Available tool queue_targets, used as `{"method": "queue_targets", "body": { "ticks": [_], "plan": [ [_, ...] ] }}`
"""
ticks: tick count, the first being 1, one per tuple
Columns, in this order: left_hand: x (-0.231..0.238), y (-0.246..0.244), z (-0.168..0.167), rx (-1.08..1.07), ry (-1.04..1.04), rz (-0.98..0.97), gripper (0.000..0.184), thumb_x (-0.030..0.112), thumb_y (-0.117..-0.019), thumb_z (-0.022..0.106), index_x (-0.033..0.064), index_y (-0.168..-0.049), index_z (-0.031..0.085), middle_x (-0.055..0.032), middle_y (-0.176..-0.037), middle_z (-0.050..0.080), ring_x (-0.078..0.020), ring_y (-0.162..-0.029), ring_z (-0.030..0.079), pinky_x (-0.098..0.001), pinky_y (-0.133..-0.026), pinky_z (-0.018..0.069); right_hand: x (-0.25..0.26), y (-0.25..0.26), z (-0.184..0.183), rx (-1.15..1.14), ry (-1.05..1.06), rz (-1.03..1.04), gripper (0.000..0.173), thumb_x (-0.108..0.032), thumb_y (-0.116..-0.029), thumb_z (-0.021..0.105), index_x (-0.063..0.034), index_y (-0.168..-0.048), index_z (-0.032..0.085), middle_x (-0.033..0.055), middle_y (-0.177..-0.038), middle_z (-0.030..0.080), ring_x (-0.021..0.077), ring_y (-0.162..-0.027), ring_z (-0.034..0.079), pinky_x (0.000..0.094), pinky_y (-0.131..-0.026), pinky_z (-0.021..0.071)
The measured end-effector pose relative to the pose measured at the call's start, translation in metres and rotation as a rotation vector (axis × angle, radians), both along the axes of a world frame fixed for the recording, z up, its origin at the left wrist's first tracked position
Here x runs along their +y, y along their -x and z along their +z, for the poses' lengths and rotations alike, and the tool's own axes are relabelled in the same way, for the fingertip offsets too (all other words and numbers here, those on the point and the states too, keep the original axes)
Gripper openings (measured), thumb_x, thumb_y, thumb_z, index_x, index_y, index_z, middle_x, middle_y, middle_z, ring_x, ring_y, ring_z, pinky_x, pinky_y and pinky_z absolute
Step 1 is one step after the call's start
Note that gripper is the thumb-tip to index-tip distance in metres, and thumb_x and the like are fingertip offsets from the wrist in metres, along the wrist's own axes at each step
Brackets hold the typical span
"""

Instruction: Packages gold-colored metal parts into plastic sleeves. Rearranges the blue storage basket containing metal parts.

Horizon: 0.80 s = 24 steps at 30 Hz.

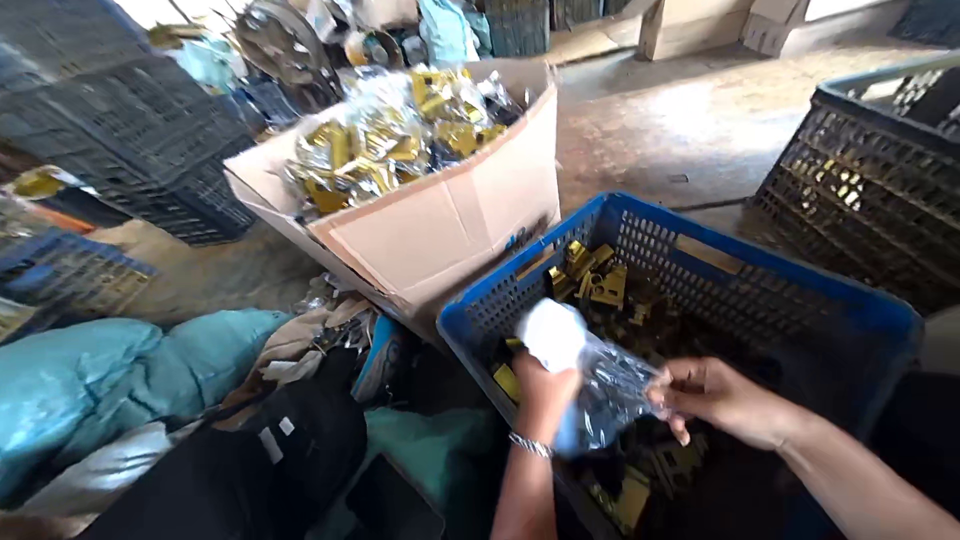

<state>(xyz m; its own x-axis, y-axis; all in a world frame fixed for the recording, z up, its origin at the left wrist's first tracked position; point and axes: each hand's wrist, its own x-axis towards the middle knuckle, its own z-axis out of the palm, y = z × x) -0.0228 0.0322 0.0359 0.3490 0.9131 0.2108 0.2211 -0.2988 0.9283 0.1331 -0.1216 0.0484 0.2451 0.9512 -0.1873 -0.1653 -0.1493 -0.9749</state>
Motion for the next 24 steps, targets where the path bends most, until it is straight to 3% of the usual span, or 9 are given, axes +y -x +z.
{"method": "queue_targets", "body": {
  "ticks": [2, 3, 5, 7, 11, 13, 16, 20, 24],
  "plan": [
    [0.019, 0.008, 0.003, -0.015, 0.025, 0.072, 0.059, 0.003, -0.0748, 0.084, -0.0209, -0.120, 0.055, -0.0225, -0.104, 0.069, -0.0179, -0.092, 0.069, -0.0322, -0.088, 0.0566, 0.001, -0.002, 0.009, -0.013, 0.028, -0.174, 0.021, -0.004, -0.0875, 0.071, -0.0171, -0.080, 0.055, -0.0088, -0.061, 0.062, 0.0027, -0.045, 0.056, 0.0202, -0.044, 0.0504],
    [0.018, 0.009, 0.007, -0.082, 0.146, -0.001, 0.056, 0.004, -0.0767, 0.084, -0.0148, -0.121, 0.055, -0.0134, -0.100, 0.069, -0.0119, -0.087, 0.068, -0.0280, -0.084, 0.0585, 0.006, 0.000, 0.012, -0.059, 0.051, -0.241, 0.028, -0.006, -0.0834, 0.076, -0.0168, -0.077, 0.051, -0.0089, -0.057, 0.058, 0.0013, -0.041, 0.050, 0.0187, -0.041, 0.0455],
    [-0.011, 0.010, 0.014, -0.180, 0.430, -0.267, 0.048, 0.002, -0.0707, 0.085, -0.0029, -0.111, 0.059, 0.0009, -0.089, 0.071, -0.0044, -0.082, 0.069, -0.0244, -0.080, 0.0596, 0.014, 0.009, 0.012, -0.278, 0.039, -0.135, 0.029, -0.015, -0.0782, 0.084, -0.0085, -0.079, 0.056, -0.0069, -0.064, 0.058, -0.0013, -0.050, 0.052, 0.0169, -0.048, 0.0469],
    [-0.034, 0.010, 0.007, -0.192, 0.537, -0.441, 0.044, -0.003, -0.0655, 0.086, 0.0002, -0.104, 0.065, 0.0033, -0.086, 0.073, -0.0027, -0.080, 0.070, -0.0233, -0.078, 0.0601, 0.023, 0.013, 0.015, -0.413, 0.032, 0.178, 0.031, -0.021, -0.0755, 0.088, -0.0002, -0.082, 0.066, -0.0007, -0.072, 0.062, -0.0001, -0.063, 0.055, 0.0186, -0.059, 0.0469],
    [-0.015, 0.031, -0.009, 0.034, -0.060, -0.132, 0.044, 0.005, -0.0694, 0.083, -0.0166, -0.103, 0.065, -0.0119, -0.095, 0.072, -0.0024, -0.092, 0.068, -0.0193, -0.087, 0.0541, 0.051, -0.032, 0.011, -0.269, 0.225, 0.296, 0.019, -0.016, -0.0947, 0.073, -0.0023, -0.090, 0.060, -0.0020, -0.068, 0.059, 0.0044, -0.055, 0.059, 0.0215, -0.055, 0.0534],
    [0.003, 0.033, -0.013, -0.018, -0.098, 0.054, 0.041, 0.001, -0.0683, 0.078, -0.0163, -0.102, 0.061, -0.0090, -0.092, 0.070, -0.0012, -0.089, 0.066, -0.0176, -0.085, 0.0545, 0.082, -0.069, -0.010, -0.404, 0.331, 0.198, 0.016, -0.011, -0.0973, 0.070, 0.0017, -0.102, 0.061, 0.0062, -0.082, 0.065, 0.0112, -0.069, 0.066, 0.0272, -0.069, 0.0584],
    [0.020, 0.031, -0.013, -0.230, 0.032, 0.100, 0.029, -0.004, -0.0756, 0.069, -0.0064, -0.104, 0.060, 0.0008, -0.090, 0.071, -0.0045, -0.089, 0.069, -0.0214, -0.082, 0.0589, 0.149, -0.112, -0.063, -0.966, 0.515, 0.352, 0.042, 0.005, -0.0916, 0.067, 0.0018, -0.133, 0.061, 0.0232, -0.129, 0.064, 0.0404, -0.122, 0.061, 0.0596, -0.102, 0.0467],
    [0.023, 0.025, -0.017, -0.191, -0.073, 0.073, 0.035, 0.003, -0.0827, 0.076, -0.0127, -0.110, 0.061, -0.0019, -0.101, 0.072, -0.0019, -0.099, 0.068, -0.0202, -0.093, 0.0561, 0.219, -0.132, -0.140, -1.296, 0.434, 0.488, 0.059, 0.012, -0.0885, 0.065, -0.0035, -0.144, 0.055, 0.0209, -0.153, 0.047, 0.0512, -0.140, 0.040, 0.0727, -0.107, 0.0341],
    [0.023, 0.016, -0.016, -0.182, -0.022, 0.161, 0.050, 0.003, -0.0755, 0.081, -0.0147, -0.114, 0.056, -0.0012, -0.101, 0.071, 0.0013, -0.098, 0.067, -0.0178, -0.090, 0.0563, 0.226, -0.152, -0.187, -1.463, 0.341, 0.366, 0.046, 0.016, -0.0825, 0.070, -0.0010, -0.126, 0.069, 0.0200, -0.147, 0.053, 0.0518, -0.138, 0.041, 0.0738, -0.103, 0.0374]
  ]
}}
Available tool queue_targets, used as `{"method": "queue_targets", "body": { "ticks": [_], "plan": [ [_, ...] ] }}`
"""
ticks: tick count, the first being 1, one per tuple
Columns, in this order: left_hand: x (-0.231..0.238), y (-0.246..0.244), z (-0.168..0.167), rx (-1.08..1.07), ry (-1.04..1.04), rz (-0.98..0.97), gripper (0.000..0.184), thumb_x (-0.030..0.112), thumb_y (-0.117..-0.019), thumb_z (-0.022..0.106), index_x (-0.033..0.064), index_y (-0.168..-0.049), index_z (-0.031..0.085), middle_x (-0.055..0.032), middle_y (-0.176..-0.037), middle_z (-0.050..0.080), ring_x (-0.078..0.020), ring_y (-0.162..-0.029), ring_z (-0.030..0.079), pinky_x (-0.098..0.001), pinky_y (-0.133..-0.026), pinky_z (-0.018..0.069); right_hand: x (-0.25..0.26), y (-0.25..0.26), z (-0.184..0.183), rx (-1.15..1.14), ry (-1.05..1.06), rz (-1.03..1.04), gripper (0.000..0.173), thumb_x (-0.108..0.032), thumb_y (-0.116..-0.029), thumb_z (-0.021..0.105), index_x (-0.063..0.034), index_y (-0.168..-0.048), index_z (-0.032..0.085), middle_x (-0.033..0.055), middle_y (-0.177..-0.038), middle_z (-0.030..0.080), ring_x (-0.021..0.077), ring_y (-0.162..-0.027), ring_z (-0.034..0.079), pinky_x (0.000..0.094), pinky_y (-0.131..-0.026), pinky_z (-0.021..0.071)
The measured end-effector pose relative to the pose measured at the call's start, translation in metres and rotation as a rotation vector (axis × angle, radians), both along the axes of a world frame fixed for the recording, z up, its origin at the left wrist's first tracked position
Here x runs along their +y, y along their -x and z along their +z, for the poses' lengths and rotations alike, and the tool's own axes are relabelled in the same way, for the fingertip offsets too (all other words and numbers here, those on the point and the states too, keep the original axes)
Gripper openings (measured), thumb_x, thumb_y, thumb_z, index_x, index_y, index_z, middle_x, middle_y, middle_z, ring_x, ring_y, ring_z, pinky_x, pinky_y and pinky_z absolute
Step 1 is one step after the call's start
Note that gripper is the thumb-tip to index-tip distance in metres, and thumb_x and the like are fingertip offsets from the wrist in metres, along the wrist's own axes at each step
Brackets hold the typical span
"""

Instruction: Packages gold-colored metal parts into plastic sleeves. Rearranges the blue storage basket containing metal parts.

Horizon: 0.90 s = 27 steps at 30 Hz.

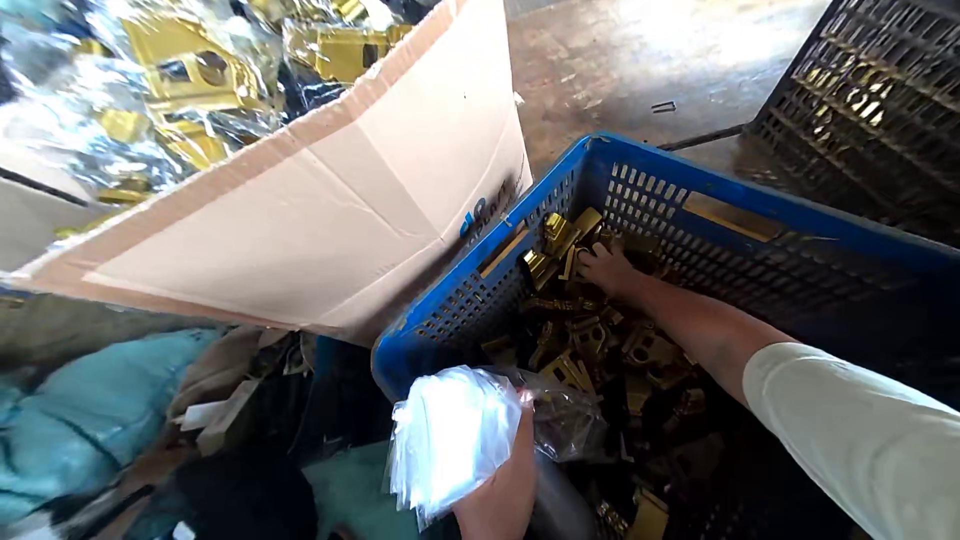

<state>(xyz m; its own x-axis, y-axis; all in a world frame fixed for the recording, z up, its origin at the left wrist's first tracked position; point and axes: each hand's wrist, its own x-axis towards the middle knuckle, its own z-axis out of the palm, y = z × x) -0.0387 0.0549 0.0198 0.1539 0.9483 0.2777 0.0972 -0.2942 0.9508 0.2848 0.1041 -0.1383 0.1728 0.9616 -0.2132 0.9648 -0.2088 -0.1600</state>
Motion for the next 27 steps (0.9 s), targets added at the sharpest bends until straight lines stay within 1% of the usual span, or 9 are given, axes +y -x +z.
{"method": "queue_targets", "body": {
  "ticks": [3, 6, 8, 11, 16, 19, 22, 24, 27],
  "plan": [
    [-0.001, 0.000, 0.001, -0.011, 0.035, 0.032, 0.057, 0.005, -0.0746, 0.083, -0.0148, -0.118, 0.053, -0.0019, -0.102, 0.070, 0.0021, -0.097, 0.067, -0.0170, -0.089, 0.0564, -0.026, -0.011, 0.032, -0.040, 0.003, 0.054, 0.033, 0.012, -0.0823, 0.074, 0.0003, -0.113, 0.074, 0.0246, -0.138, 0.056, 0.0516, -0.131, 0.047, 0.0693, -0.104, 0.0397],
    [-0.003, 0.000, 0.004, 0.005, 0.025, 0.009, 0.058, 0.006, -0.0757, 0.083, -0.0174, -0.119, 0.053, -0.0063, -0.104, 0.069, 0.0005, -0.099, 0.066, -0.0182, -0.090, 0.0552, -0.078, -0.012, 0.074, 0.160, -0.087, -0.092, 0.030, -0.006, -0.0720, 0.089, -0.0005, -0.099, 0.078, 0.0271, -0.145, 0.051, 0.0550, -0.135, 0.041, 0.0789, -0.105, 0.0291],
    [-0.008, -0.005, 0.008, -0.014, 0.054, 0.000, 0.060, 0.006, -0.0750, 0.083, -0.0185, -0.120, 0.052, -0.0098, -0.106, 0.069, -0.0024, -0.100, 0.066, -0.0202, -0.091, 0.0556, -0.122, 0.002, 0.121, 0.451, -0.130, -0.294, 0.037, -0.013, -0.0790, 0.088, 0.0014, -0.109, 0.073, 0.0220, -0.148, 0.050, 0.0437, -0.136, 0.046, 0.0672, -0.107, 0.0383],
    [-0.016, -0.014, 0.012, -0.091, 0.069, -0.057, 0.059, 0.003, -0.0738, 0.085, -0.0167, -0.120, 0.053, -0.0086, -0.104, 0.070, -0.0029, -0.098, 0.068, -0.0209, -0.090, 0.0571, -0.189, 0.045, 0.188, 0.965, -0.361, -0.481, 0.055, -0.009, -0.0826, 0.079, -0.0071, -0.134, 0.059, 0.0086, -0.120, 0.068, 0.0185, -0.101, 0.069, 0.0369, -0.085, 0.0601],
    [-0.041, -0.028, 0.018, -0.061, 0.115, -0.230, 0.061, 0.006, -0.0732, 0.085, -0.0176, -0.120, 0.054, -0.0096, -0.104, 0.069, -0.0001, -0.097, 0.066, -0.0179, -0.090, 0.0545, -0.227, 0.122, 0.218, 1.566, -0.290, -0.382, 0.045, -0.011, -0.0916, 0.063, -0.0144, -0.132, 0.042, 0.0069, -0.113, 0.070, 0.0225, -0.085, 0.075, 0.0379, -0.070, 0.0657],
    [-0.050, -0.033, 0.029, -0.162, 0.328, -0.304, 0.053, -0.004, -0.0794, 0.079, -0.0130, -0.124, 0.051, -0.0079, -0.104, 0.068, -0.0033, -0.096, 0.066, -0.0206, -0.088, 0.0562, -0.212, 0.158, 0.207, 1.118, -0.531, -0.466, 0.040, -0.016, -0.0941, 0.066, -0.0004, -0.127, 0.048, 0.0053, -0.102, 0.066, 0.0089, -0.087, 0.069, 0.0262, -0.078, 0.0598],
    [-0.045, -0.034, 0.031, -0.242, 0.398, -0.346, 0.044, -0.009, -0.0808, 0.077, -0.0084, -0.119, 0.055, -0.0051, -0.100, 0.070, -0.0054, -0.093, 0.068, -0.0236, -0.086, 0.0583, -0.200, 0.180, 0.189, 0.522, -0.452, -0.226, 0.037, -0.018, -0.0972, 0.066, 0.0090, -0.122, 0.059, 0.0288, -0.121, 0.063, 0.0374, -0.097, 0.070, 0.0501, -0.083, 0.0588],
    [-0.045, -0.029, 0.023, -0.168, 0.294, -0.410, 0.050, -0.007, -0.0799, 0.077, -0.0144, -0.123, 0.052, -0.0091, -0.107, 0.069, -0.0050, -0.100, 0.067, -0.0230, -0.092, 0.0563, -0.187, 0.179, 0.191, 0.471, -0.279, -0.249, 0.047, -0.020, -0.1021, 0.060, 0.0099, -0.136, 0.048, 0.0342, -0.138, 0.052, 0.0447, -0.109, 0.067, 0.0555, -0.091, 0.0552],
    [-0.046, -0.028, 0.013, -0.050, 0.057, -0.453, 0.051, 0.001, -0.0772, 0.082, -0.0198, -0.116, 0.057, -0.0145, -0.105, 0.070, -0.0031, -0.099, 0.066, -0.0198, -0.093, 0.0539, -0.173, 0.165, 0.191, 0.703, -0.344, -0.389, 0.066, -0.011, -0.0945, 0.066, 0.0114, -0.147, 0.032, 0.0302, -0.142, 0.050, 0.0350, -0.128, 0.057, 0.0446, -0.108, 0.0468]
  ]
}}
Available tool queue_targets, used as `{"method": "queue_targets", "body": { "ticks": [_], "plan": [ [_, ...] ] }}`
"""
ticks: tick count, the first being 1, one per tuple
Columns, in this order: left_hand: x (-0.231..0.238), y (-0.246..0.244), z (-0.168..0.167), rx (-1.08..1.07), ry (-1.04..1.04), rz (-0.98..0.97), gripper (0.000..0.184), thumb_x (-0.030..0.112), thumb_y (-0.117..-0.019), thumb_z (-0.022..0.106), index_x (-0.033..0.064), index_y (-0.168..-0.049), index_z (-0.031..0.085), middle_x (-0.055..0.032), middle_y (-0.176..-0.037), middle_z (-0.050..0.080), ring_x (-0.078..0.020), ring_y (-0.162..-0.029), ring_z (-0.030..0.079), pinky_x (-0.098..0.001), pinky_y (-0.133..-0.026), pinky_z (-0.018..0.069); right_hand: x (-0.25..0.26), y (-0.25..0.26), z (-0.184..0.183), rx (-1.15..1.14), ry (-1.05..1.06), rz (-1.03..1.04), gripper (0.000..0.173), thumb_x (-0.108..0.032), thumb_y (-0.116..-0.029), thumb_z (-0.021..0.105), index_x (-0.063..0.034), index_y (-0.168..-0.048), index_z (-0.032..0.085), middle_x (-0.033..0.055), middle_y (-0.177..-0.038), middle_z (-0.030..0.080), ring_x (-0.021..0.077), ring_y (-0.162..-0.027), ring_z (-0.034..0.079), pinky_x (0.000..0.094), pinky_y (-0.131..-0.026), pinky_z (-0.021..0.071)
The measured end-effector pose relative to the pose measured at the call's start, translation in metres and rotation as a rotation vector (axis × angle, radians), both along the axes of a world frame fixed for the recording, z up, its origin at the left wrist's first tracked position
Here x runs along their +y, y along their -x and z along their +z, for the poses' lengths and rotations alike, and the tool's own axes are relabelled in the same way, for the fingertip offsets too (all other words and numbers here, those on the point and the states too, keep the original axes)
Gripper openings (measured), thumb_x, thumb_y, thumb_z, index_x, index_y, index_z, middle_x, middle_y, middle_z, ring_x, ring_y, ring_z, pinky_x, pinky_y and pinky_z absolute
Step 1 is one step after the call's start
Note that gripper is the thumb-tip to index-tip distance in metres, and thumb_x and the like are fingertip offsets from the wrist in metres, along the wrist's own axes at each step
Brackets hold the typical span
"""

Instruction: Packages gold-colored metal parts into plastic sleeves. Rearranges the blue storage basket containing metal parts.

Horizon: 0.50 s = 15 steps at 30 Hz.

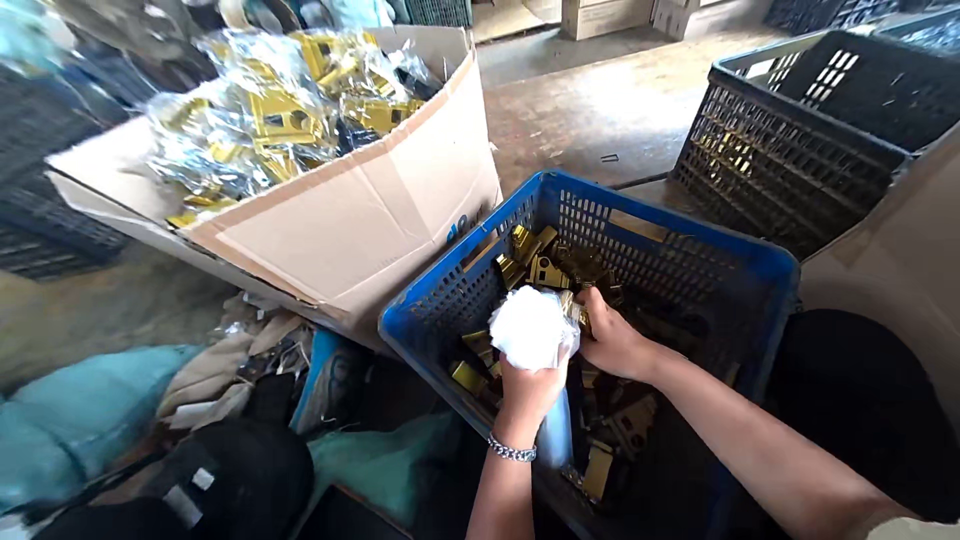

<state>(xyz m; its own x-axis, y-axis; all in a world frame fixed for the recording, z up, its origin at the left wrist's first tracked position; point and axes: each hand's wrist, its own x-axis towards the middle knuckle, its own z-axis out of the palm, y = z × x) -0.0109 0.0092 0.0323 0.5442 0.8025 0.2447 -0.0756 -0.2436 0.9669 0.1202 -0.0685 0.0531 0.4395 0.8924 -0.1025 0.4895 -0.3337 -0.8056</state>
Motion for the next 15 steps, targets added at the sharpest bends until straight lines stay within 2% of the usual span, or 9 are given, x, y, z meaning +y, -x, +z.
{"method": "queue_targets", "body": {
  "ticks": [2, 4, 6, 8, 9, 11, 12, 13, 15],
  "plan": [
    [0.005, -0.002, -0.005, -0.037, -0.139, 0.059, 0.056, 0.008, -0.0728, 0.087, -0.0200, -0.112, 0.059, -0.0162, -0.103, 0.071, -0.0043, -0.099, 0.067, -0.0205, -0.094, 0.0538, 0.000, -0.001, 0.011, 0.338, -0.042, -0.034, 0.081, -0.008, -0.0859, 0.076, 0.0020, -0.150, 0.028, 0.0214, -0.139, 0.055, 0.0223, -0.126, 0.058, 0.0362, -0.106, 0.0487],
    [0.011, -0.001, -0.002, -0.083, -0.126, 0.186, 0.062, 0.010, -0.0714, 0.089, -0.0209, -0.116, 0.057, -0.0172, -0.106, 0.070, -0.0058, -0.101, 0.067, -0.0219, -0.094, 0.0538, -0.010, 0.000, 0.019, 0.531, -0.105, -0.017, 0.089, -0.012, -0.0808, 0.080, -0.0040, -0.154, 0.031, 0.0152, -0.136, 0.059, 0.0157, -0.118, 0.062, 0.0319, -0.099, 0.0533],
    [0.017, -0.001, 0.005, -0.127, -0.053, 0.320, 0.067, 0.005, -0.0729, 0.088, -0.0212, -0.123, 0.051, -0.0179, -0.111, 0.067, -0.0063, -0.104, 0.064, -0.0223, -0.095, 0.0527, -0.018, 0.003, 0.020, 0.548, -0.231, -0.076, 0.076, -0.020, -0.0846, 0.076, -0.0038, -0.151, 0.043, 0.0111, -0.128, 0.064, 0.0115, -0.110, 0.065, 0.0280, -0.092, 0.0550],
    [0.015, -0.001, 0.006, -0.104, -0.135, 0.355, 0.063, 0.005, -0.0753, 0.086, -0.0226, -0.120, 0.052, -0.0195, -0.109, 0.067, -0.0078, -0.104, 0.065, -0.0225, -0.095, 0.0531, -0.017, 0.005, 0.016, 0.467, -0.318, -0.190, 0.064, -0.022, -0.0874, 0.074, -0.0047, -0.144, 0.052, 0.0094, -0.127, 0.063, 0.0099, -0.112, 0.063, 0.0255, -0.094, 0.0535],
    [0.010, 0.000, 0.005, -0.040, -0.261, 0.313, 0.057, 0.009, -0.0766, 0.085, -0.0235, -0.114, 0.057, -0.0223, -0.104, 0.069, -0.0112, -0.100, 0.068, -0.0245, -0.093, 0.0541, -0.014, 0.004, 0.013, 0.381, -0.329, -0.227, 0.060, -0.022, -0.0882, 0.075, -0.0054, -0.142, 0.055, 0.0122, -0.134, 0.059, 0.0135, -0.118, 0.060, 0.0276, -0.098, 0.0516],
    [-0.008, 0.000, 0.002, 0.071, -0.468, 0.130, 0.042, 0.013, -0.0750, 0.082, -0.0178, -0.099, 0.067, -0.0217, -0.090, 0.073, -0.0167, -0.087, 0.073, -0.0298, -0.084, 0.0578, -0.007, -0.002, -0.002, 0.111, -0.317, -0.239, 0.061, -0.020, -0.0859, 0.075, -0.0009, -0.141, 0.057, 0.0256, -0.137, 0.055, 0.0321, -0.123, 0.055, 0.0427, -0.103, 0.0475],
    [-0.015, -0.001, -0.002, 0.078, -0.470, 0.016, 0.039, 0.011, -0.0736, 0.081, -0.0152, -0.099, 0.068, -0.0194, -0.089, 0.074, -0.0157, -0.087, 0.073, -0.0295, -0.084, 0.0584, -0.007, -0.007, -0.006, 0.017, -0.246, -0.206, 0.063, -0.019, -0.0832, 0.075, 0.0011, -0.141, 0.057, 0.0309, -0.137, 0.054, 0.0417, -0.124, 0.053, 0.0517, -0.104, 0.0457],
    [-0.018, -0.004, -0.008, 0.054, -0.423, -0.052, 0.038, 0.009, -0.0719, 0.081, -0.0142, -0.099, 0.069, -0.0171, -0.089, 0.074, -0.0124, -0.088, 0.073, -0.0268, -0.085, 0.0585, -0.010, -0.014, -0.006, -0.024, -0.113, -0.141, 0.063, -0.016, -0.0842, 0.076, 0.0028, -0.141, 0.056, 0.0344, -0.138, 0.051, 0.0482, -0.127, 0.051, 0.0583, -0.106, 0.0432],
    [-0.014, -0.007, -0.012, -0.003, -0.263, -0.037, 0.043, 0.006, -0.0714, 0.083, -0.0175, -0.102, 0.066, -0.0177, -0.093, 0.074, -0.0090, -0.091, 0.072, -0.0237, -0.087, 0.0573, -0.016, -0.034, 0.008, -0.109, 0.256, 0.060, 0.052, -0.017, -0.0908, 0.075, 0.0052, -0.135, 0.060, 0.0340, -0.136, 0.054, 0.0476, -0.128, 0.053, 0.0591, -0.109, 0.0416]
  ]
}}
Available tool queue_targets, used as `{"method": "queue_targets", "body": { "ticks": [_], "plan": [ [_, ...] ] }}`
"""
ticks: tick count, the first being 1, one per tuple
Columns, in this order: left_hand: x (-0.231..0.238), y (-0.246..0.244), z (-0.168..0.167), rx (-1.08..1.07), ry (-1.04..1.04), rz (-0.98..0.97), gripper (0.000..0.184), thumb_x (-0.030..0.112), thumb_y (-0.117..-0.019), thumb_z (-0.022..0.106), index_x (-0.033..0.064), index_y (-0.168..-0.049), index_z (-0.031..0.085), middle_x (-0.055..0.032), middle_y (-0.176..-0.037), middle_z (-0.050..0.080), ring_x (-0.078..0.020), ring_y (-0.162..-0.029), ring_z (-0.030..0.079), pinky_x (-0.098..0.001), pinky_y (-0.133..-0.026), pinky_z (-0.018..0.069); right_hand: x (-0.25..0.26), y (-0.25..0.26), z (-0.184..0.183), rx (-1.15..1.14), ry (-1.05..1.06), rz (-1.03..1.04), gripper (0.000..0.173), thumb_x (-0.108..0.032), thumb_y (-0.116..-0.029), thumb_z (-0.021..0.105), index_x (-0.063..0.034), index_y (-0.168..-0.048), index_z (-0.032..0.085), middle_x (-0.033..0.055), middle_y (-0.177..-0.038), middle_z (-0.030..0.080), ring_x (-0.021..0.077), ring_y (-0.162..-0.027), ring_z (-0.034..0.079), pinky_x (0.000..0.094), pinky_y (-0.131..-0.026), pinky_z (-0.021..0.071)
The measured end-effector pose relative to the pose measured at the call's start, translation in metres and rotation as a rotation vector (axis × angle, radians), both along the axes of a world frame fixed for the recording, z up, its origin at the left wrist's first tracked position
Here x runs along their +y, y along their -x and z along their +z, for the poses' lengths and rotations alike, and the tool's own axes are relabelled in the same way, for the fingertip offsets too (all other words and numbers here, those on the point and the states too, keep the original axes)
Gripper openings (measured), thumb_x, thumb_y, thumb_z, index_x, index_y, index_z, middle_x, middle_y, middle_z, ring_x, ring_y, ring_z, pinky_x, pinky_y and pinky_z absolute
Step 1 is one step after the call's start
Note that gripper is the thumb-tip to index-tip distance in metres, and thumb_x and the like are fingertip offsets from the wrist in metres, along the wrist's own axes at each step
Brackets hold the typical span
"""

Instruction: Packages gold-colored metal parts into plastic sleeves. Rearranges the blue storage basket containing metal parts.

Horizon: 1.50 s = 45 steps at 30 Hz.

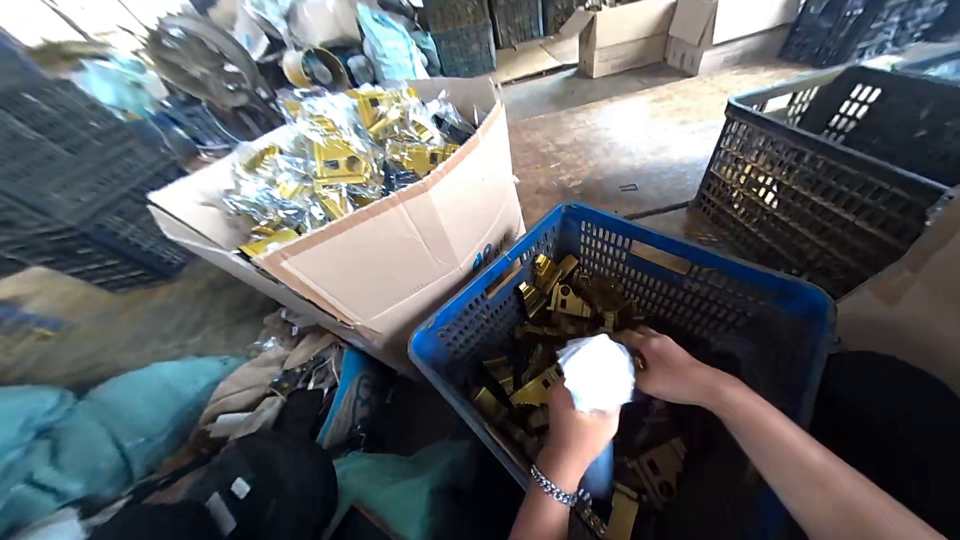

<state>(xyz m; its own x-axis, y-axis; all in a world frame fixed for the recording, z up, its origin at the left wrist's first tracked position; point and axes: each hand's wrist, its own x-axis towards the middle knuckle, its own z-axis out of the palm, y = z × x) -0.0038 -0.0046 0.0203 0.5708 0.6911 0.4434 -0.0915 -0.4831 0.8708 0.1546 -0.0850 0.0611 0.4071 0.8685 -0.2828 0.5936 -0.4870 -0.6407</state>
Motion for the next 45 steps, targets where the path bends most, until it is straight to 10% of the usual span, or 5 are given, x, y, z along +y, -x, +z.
{"method": "queue_targets", "body": {
  "ticks": [4, 10, 14, 25, 45],
  "plan": [
    [0.023, 0.014, 0.031, -0.049, 0.659, 0.126, 0.042, 0.001, -0.0886, 0.069, -0.0114, -0.125, 0.051, -0.0115, -0.105, 0.067, -0.0080, -0.094, 0.066, -0.0250, -0.086, 0.0560, -0.003, -0.023, 0.052, -0.186, 0.285, 0.375, 0.022, -0.008, -0.0934, 0.071, 0.0065, -0.110, 0.071, 0.0299, -0.114, 0.065, 0.0470, -0.113, 0.060, 0.0613, -0.099, 0.0455],
    [0.019, 0.022, 0.030, -0.021, 0.763, 0.174, 0.064, -0.002, -0.0805, 0.075, -0.0104, -0.136, 0.044, -0.0162, -0.116, 0.065, -0.0113, -0.103, 0.066, -0.0273, -0.091, 0.0566, -0.008, -0.016, 0.108, -0.217, -1.094, -0.020, 0.035, -0.020, -0.0987, 0.067, -0.0074, -0.129, 0.056, 0.0035, -0.121, 0.068, 0.0068, -0.085, 0.073, 0.0259, -0.071, 0.0647],
    [0.008, 0.014, 0.014, 0.107, 0.457, 0.081, 0.068, -0.001, -0.0710, 0.084, -0.0190, -0.128, 0.050, -0.0215, -0.114, 0.067, -0.0126, -0.107, 0.066, -0.0272, -0.097, 0.0533, -0.005, 0.022, 0.052, -0.060, -0.487, 0.224, 0.053, -0.021, -0.0928, 0.074, 0.0103, -0.132, 0.060, 0.0308, -0.130, 0.063, 0.0396, -0.112, 0.067, 0.0502, -0.096, 0.0555],
    [-0.015, 0.018, 0.035, 0.011, 0.806, -0.286, 0.046, -0.015, -0.0714, 0.078, -0.0037, -0.112, 0.061, -0.0022, -0.097, 0.074, -0.0058, -0.093, 0.071, -0.0267, -0.089, 0.0587, -0.024, 0.026, -0.014, 0.495, -0.451, -0.179, 0.007, -0.009, -0.0956, 0.062, -0.0050, -0.090, 0.064, -0.0066, -0.069, 0.060, -0.0002, -0.057, 0.056, 0.0184, -0.057, 0.0502],
    [0.007, 0.015, 0.018, 0.035, 0.530, -0.123, 0.060, -0.001, -0.0768, 0.080, -0.0144, -0.128, 0.052, -0.0079, -0.108, 0.071, -0.0051, -0.098, 0.069, -0.0237, -0.092, 0.0576, -0.030, 0.007, -0.002, 0.815, -0.316, -0.066, 0.010, -0.010, -0.1004, 0.058, -0.0055, -0.102, 0.067, -0.0055, -0.089, 0.070, 0.0033, -0.077, 0.068, 0.0223, -0.074, 0.0594]
  ]
}}
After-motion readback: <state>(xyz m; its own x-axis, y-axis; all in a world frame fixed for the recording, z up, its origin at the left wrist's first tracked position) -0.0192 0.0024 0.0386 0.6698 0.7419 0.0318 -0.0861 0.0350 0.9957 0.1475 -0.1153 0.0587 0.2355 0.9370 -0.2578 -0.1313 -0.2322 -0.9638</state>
